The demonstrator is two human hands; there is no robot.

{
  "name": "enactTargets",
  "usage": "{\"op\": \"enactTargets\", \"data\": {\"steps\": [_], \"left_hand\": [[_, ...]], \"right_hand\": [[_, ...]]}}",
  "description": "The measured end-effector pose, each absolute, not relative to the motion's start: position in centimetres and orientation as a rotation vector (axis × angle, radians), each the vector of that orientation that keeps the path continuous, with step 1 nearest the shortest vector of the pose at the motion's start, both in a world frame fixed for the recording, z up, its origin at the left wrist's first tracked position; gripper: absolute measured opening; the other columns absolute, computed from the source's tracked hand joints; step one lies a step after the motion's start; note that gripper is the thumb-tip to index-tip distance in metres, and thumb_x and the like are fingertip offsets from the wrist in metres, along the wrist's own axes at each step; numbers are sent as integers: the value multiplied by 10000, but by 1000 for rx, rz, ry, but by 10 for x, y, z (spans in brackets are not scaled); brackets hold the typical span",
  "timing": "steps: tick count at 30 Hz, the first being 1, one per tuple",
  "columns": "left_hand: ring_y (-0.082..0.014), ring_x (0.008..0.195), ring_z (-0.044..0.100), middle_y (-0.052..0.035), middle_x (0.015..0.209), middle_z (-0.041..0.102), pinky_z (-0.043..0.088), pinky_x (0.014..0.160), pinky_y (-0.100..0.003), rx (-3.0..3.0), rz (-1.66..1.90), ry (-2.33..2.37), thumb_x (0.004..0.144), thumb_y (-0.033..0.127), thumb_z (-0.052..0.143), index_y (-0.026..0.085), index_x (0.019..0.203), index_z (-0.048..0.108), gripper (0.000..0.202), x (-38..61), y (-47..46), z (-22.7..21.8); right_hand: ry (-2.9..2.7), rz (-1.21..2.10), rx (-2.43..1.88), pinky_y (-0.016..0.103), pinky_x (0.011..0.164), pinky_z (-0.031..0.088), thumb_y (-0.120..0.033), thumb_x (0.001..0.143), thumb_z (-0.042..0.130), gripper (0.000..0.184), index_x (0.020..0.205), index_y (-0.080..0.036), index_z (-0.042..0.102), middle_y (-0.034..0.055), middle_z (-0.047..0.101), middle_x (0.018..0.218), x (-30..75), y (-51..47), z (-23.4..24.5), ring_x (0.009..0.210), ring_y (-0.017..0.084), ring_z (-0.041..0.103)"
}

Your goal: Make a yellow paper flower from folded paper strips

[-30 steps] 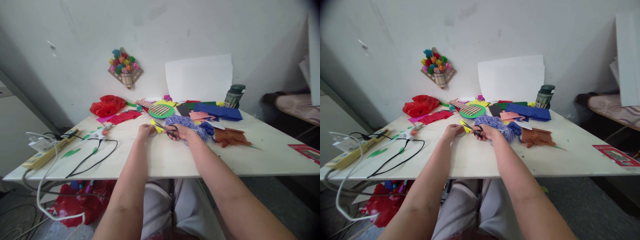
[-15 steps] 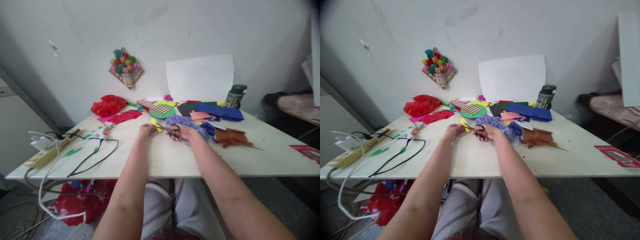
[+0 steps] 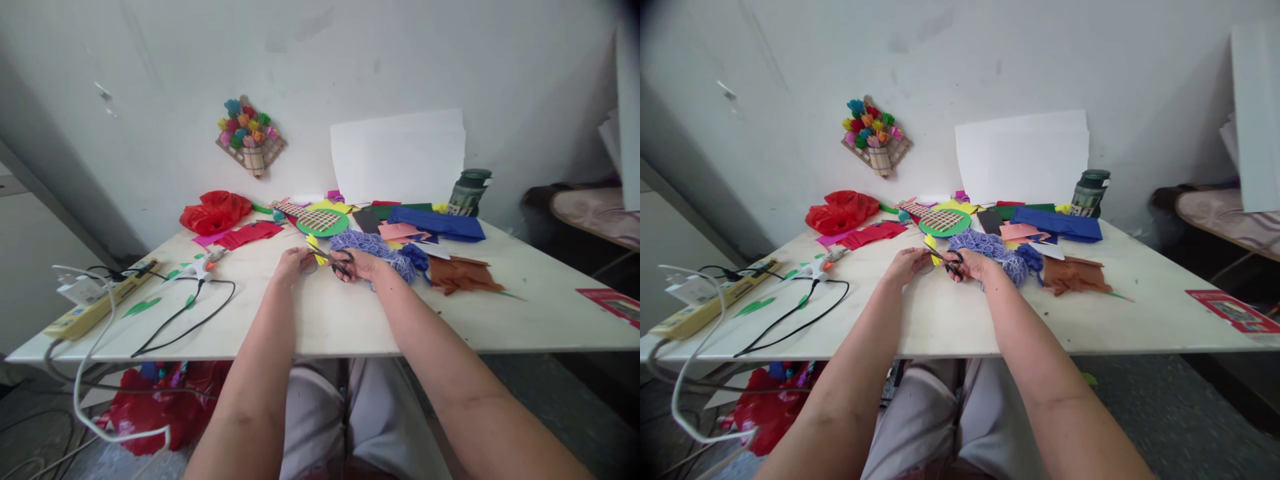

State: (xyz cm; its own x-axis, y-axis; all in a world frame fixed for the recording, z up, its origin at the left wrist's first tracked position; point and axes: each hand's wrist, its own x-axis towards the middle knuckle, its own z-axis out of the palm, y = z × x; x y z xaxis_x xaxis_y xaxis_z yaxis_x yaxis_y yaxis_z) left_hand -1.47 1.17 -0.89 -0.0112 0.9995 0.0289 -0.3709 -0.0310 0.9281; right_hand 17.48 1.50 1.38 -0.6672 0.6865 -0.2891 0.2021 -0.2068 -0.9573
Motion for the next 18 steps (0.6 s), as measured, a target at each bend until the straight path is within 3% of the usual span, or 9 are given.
{"op": "enactTargets", "data": {"steps": [11, 18], "left_hand": [[-115, 649, 611, -74, 707, 624, 463, 738, -271, 979, 1333, 948, 676, 118, 610, 104, 633, 524, 97, -10, 7, -5], [-116, 644, 614, -66, 693, 627, 469, 740, -275, 948, 1322, 970, 686, 118, 605, 107, 654, 517, 95, -11, 9, -7]], "right_hand": [[-1747, 1764, -1087, 148, 277, 264, -499, 789, 461, 349, 709, -159, 462, -5, 556, 492, 170, 14, 11, 339, 68, 470], [-1757, 1657, -1050, 144, 249, 201, -402, 783, 503, 250, 738, -167, 433, -18, 554, 479, 169, 13, 13, 322, 62, 456]]}}
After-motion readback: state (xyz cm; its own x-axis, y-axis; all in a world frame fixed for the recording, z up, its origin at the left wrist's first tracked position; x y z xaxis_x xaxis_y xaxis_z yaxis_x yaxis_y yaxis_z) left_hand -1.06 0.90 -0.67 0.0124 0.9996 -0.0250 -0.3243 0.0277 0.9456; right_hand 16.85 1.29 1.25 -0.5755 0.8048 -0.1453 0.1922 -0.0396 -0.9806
